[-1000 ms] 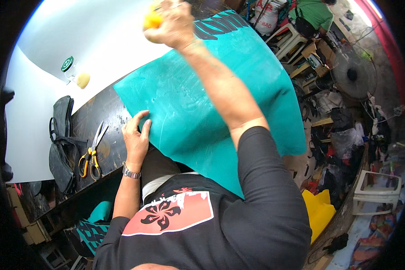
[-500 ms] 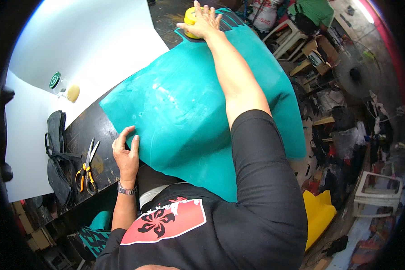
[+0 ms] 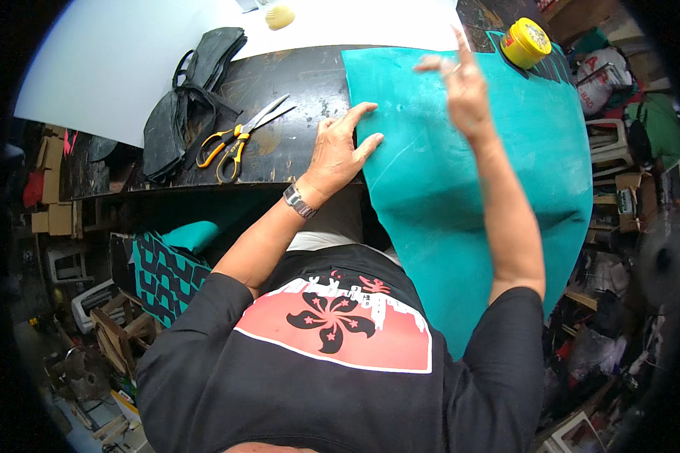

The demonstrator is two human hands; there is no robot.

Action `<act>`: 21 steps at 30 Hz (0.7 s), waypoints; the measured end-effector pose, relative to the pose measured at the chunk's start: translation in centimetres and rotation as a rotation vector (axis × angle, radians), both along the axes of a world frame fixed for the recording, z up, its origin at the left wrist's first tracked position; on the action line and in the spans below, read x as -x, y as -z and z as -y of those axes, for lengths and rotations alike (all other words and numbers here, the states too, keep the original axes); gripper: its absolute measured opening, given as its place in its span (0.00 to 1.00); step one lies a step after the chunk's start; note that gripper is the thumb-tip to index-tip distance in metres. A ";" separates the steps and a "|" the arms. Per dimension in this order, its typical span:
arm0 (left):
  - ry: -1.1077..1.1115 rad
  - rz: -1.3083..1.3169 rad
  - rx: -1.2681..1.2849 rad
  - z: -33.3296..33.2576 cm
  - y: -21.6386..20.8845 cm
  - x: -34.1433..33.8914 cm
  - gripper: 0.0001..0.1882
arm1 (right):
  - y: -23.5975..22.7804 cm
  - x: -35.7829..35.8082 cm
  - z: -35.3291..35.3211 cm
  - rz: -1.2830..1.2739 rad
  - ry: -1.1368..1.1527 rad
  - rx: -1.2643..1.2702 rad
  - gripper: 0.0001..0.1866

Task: The person arranges multiple black fabric pieces on a large green sheet on a workbench. They pick up, position, and smooth the pieces, occasionally lifting the green sheet to adjust placement. The person also handles a small ring-like object and continues to organize the black pieces into a pattern.

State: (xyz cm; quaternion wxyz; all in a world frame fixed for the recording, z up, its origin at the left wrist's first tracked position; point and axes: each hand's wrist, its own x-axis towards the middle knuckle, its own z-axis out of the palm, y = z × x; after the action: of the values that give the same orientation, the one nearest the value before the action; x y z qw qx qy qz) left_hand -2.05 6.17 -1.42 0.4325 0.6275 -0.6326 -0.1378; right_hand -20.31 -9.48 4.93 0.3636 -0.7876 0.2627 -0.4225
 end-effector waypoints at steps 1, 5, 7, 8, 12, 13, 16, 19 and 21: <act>-0.004 -0.005 -0.033 -0.3 -0.2 -0.1 0.22 | 0.0 -1.0 -3.1 -0.078 0.018 -0.070 0.29; -0.054 -0.160 -0.026 -1.3 -1.4 -0.5 0.25 | 0.4 -3.4 -10.1 0.128 -0.046 -0.205 0.32; -0.002 -0.410 0.113 -1.6 -2.2 0.1 0.26 | 0.8 -4.3 -11.9 0.277 -0.065 -0.329 0.33; 0.015 -0.532 0.147 -1.8 -2.6 0.6 0.26 | 1.1 -5.1 -12.7 0.255 -0.057 -0.335 0.36; 0.244 -0.921 0.123 -3.3 -4.8 2.3 0.32 | 2.6 -9.7 -15.6 0.378 -0.101 -0.386 0.40; 0.245 -0.914 0.120 -3.7 -5.3 1.8 0.33 | 2.9 -10.7 -16.5 0.357 -0.122 -0.298 0.40; 0.254 -0.777 0.065 -4.6 -6.5 -2.0 0.34 | 3.2 -12.7 -18.9 0.258 -0.161 -0.104 0.43; 0.025 -0.899 0.095 -6.1 -6.5 -3.4 0.37 | 2.6 -13.5 -21.5 0.301 -0.408 -0.196 0.47; 0.004 -0.811 0.229 -7.9 -6.3 -4.2 0.39 | 1.9 -14.6 -22.3 0.251 -0.522 -0.315 0.45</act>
State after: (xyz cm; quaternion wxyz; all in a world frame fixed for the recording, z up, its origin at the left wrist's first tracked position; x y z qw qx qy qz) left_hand 2.19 14.03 4.84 0.7132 0.4693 -0.4233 -0.3033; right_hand -5.74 12.83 3.03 0.6065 -0.7041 0.0671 -0.3631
